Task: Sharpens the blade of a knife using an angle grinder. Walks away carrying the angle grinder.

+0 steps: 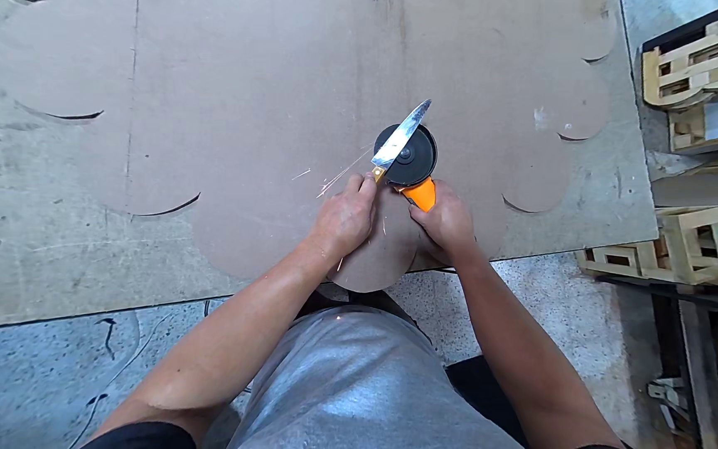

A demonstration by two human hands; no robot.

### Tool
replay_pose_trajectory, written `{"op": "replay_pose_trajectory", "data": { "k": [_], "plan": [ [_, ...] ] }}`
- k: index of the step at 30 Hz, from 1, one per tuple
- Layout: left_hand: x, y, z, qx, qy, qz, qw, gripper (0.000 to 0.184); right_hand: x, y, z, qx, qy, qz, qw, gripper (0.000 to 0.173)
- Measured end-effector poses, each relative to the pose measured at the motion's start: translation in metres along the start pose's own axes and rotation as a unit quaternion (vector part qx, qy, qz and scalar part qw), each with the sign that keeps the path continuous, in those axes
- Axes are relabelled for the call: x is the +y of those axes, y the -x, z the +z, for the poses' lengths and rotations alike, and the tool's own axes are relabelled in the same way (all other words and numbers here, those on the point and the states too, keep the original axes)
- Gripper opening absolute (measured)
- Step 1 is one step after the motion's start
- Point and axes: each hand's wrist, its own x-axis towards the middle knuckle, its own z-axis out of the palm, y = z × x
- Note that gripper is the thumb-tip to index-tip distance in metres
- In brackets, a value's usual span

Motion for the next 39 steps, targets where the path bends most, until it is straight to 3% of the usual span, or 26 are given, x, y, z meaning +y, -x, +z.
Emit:
{"op": "replay_pose_trajectory", "data": {
  "k": [13, 39],
  "plan": [
    [0.000, -0.003, 0.003, 0.014, 0.013, 0.008, 1.000, 0.035, 0.000, 0.000, 0.000, 0.001, 0.000, 0.002, 1.000, 0.069],
    [-0.019, 0.072, -0.003, 0.046, -0.002, 0.028, 0.999, 0.035, 0.001, 0.000, 0.002, 0.004, 0.001, -0.007, 1.000, 0.071]
  ]
}}
